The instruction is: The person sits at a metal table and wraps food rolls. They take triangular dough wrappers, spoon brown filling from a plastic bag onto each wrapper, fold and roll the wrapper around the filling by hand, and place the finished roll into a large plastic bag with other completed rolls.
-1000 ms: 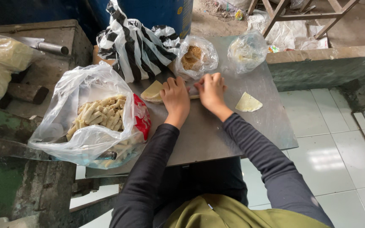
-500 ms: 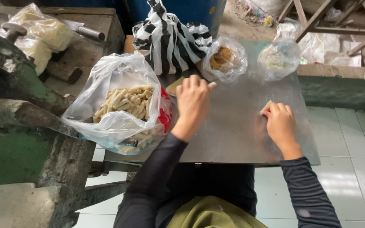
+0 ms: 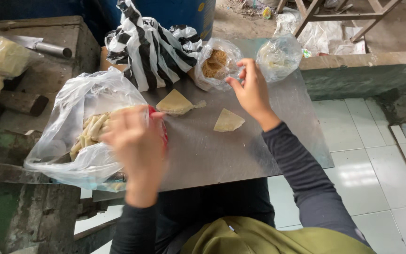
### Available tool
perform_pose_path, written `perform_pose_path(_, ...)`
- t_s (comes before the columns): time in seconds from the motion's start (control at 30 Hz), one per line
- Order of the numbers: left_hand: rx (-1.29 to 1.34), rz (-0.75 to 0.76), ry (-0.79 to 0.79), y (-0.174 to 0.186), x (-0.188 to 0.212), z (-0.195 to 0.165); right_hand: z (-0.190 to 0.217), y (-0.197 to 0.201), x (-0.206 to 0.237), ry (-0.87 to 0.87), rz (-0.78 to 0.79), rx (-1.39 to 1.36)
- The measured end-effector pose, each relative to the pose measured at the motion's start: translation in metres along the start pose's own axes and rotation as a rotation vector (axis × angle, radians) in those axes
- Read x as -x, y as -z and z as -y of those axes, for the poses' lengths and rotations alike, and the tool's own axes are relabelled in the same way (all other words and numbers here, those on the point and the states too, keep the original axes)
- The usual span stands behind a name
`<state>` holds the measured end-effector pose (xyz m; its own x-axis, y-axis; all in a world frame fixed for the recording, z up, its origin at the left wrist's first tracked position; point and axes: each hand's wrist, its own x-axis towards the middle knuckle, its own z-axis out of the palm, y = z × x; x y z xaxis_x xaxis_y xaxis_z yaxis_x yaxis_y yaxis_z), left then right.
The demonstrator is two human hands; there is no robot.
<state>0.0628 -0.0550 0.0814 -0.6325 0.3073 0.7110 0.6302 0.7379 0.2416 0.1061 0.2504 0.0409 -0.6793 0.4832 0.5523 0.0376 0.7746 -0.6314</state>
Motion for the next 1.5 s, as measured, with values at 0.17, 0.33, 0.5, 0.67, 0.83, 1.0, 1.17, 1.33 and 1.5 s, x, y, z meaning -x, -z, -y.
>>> perform_pose_path(0.17, 0.121, 0.477, -0.183, -0.097, 0.021, -0.062, -0.014, -0.034, -0.037, -0.085, 0.0, -0.067)
perform_pose_path(0.33, 0.293, 0.575, -0.167, -0.155, 0.032, -0.062, -0.015, -0.068, -0.068, -0.094, -0.156, -0.265)
perform_pose_path(0.5, 0.393, 0.503, -0.221, -0.163, 0.041, -0.057, -0.009, -0.081, -0.076, -0.057, -0.142, -0.158)
perform_pose_path(0.67, 0.336, 0.442, -0.177, -0.156, 0.041, -0.058, -0.011, -0.081, -0.076, 0.062, -0.142, -0.056)
perform_pose_path(0.83, 0.286, 0.433, -0.231, -0.158, 0.047, -0.058, -0.026, -0.076, -0.069, 0.136, -0.132, -0.053)
perform_pose_path(1.0, 0.535, 0.463, -0.109, -0.158, 0.045, -0.058, -0.04, -0.067, -0.063, -0.24, -0.119, -0.213)
perform_pose_path(1.17, 0.943, 0.58, 0.18, -0.142, 0.03, -0.052, -0.052, -0.044, -0.057, -0.401, -0.174, -0.565)
perform_pose_path(1.33, 0.986, 0.74, 0.299, -0.129, 0.015, -0.047, -0.066, -0.001, -0.027, -0.495, -0.118, -0.963)
perform_pose_path(1.5, 0.917, 0.834, 0.333, -0.128, 0.012, -0.046, -0.063, 0.039, 0.05, -0.595, -0.017, -1.033)
